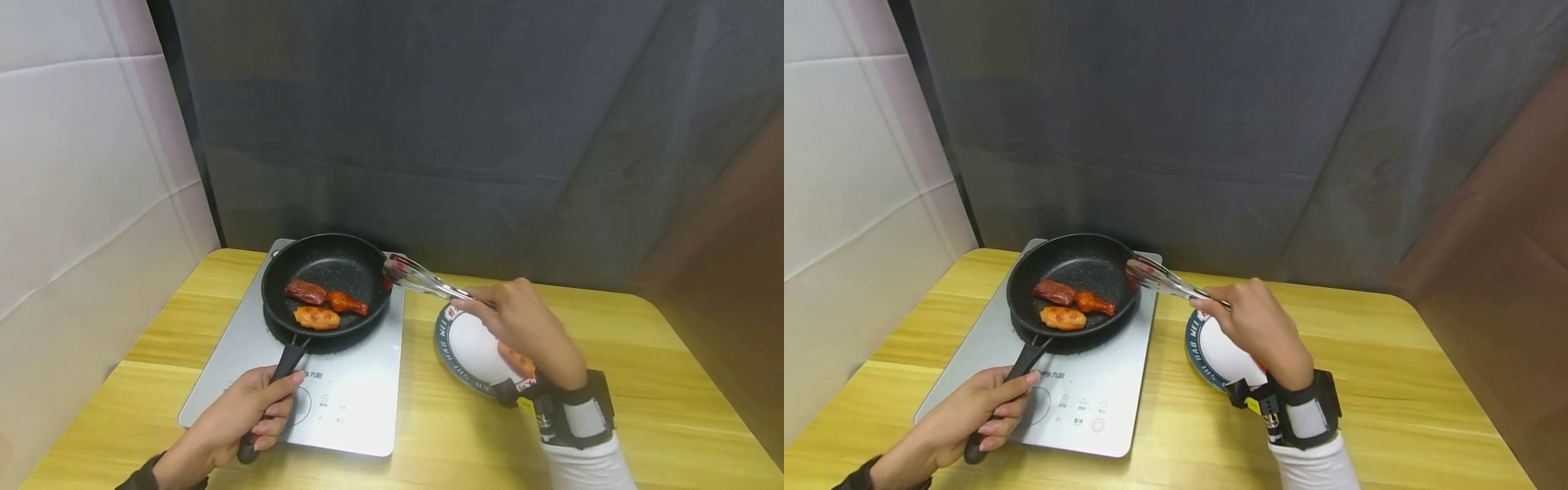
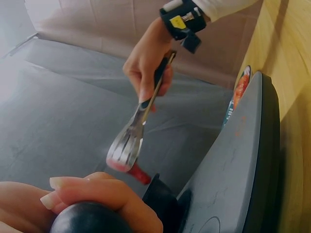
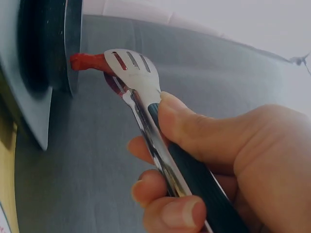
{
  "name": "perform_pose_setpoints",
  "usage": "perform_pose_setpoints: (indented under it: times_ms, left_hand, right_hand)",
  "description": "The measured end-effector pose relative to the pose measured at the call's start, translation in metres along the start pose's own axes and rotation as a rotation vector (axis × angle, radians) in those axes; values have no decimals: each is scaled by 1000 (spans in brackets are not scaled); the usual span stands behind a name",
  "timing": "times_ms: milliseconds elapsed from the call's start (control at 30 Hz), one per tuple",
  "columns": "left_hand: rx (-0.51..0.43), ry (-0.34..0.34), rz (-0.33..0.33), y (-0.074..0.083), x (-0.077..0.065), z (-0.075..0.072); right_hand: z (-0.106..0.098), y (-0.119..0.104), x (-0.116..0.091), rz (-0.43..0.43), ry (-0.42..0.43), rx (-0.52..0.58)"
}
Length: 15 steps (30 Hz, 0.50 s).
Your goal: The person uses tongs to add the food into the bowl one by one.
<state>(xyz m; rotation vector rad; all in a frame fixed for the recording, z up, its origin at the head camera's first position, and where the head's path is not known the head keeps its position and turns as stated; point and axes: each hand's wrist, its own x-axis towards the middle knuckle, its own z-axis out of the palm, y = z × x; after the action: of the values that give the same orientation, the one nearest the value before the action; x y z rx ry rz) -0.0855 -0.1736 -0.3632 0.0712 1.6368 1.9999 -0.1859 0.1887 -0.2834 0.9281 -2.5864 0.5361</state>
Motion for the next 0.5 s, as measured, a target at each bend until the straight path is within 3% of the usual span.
perform_pose_setpoints:
  times_ms: [200, 500]
  left_hand:
    - [0, 9, -3, 0, 0, 1]
    - [-4, 16, -7, 0, 0, 2]
  right_hand:
    - [8, -9, 25, -17, -45, -11]
    - [23, -21, 62, 9, -198, -35]
